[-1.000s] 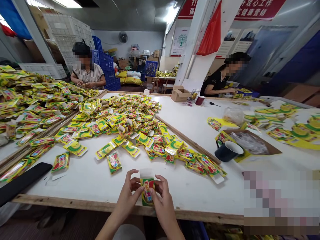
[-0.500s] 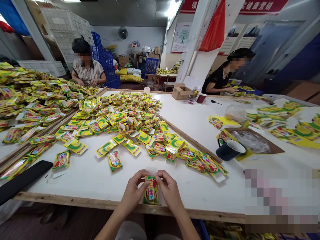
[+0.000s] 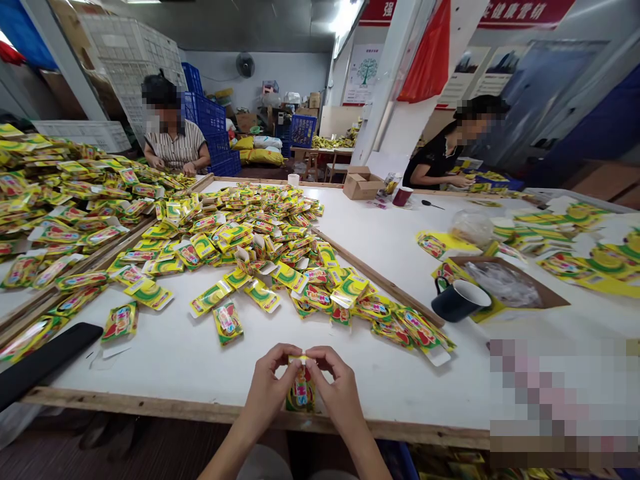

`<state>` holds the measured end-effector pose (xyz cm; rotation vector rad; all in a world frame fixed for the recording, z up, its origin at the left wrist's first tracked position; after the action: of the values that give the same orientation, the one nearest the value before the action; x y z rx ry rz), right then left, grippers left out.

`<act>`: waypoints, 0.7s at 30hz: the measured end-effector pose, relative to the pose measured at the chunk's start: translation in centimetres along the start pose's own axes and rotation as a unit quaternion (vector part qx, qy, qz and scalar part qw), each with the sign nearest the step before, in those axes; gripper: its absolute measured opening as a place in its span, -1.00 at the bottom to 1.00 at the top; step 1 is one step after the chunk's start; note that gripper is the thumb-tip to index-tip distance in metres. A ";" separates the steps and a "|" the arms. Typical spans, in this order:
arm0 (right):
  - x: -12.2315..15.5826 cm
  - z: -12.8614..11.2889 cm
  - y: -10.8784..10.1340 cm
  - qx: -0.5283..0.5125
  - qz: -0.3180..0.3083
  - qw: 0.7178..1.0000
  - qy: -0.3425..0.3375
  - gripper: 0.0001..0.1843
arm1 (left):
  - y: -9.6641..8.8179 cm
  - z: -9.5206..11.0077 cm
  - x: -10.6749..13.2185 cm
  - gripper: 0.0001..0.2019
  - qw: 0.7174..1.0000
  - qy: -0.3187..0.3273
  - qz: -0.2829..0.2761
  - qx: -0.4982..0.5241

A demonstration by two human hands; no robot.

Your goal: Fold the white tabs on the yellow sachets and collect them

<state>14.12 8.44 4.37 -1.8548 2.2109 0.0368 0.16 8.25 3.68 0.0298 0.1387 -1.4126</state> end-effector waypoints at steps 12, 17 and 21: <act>-0.4 1.3 0.4 0.009 -0.008 0.999 0.047 -0.77 | 0.1 -0.8 -0.7 -0.85 0.999 -0.034 0.011 0.001; 1.4 2.3 1.1 -0.038 -0.079 0.994 0.064 -0.79 | 0.3 -1.9 0.1 -0.79 0.997 -0.062 -0.037 0.033; 2.6 2.6 1.9 -0.016 -0.103 0.992 0.071 -0.66 | 0.2 -1.9 0.5 -0.84 0.999 -0.050 -0.010 0.013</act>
<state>12.37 6.69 1.07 -2.1547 2.1059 -0.1009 0.27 7.96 1.69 -0.0203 0.0386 -1.4324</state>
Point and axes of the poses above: each hand's wrist, its own x-axis away from the middle knuckle, its own y-axis out of the palm, z = x × y, the point moved 9 cm from there along -x, towards the middle knuckle, and after that the axes turned 12 degrees about z, right-handed, at the moved point
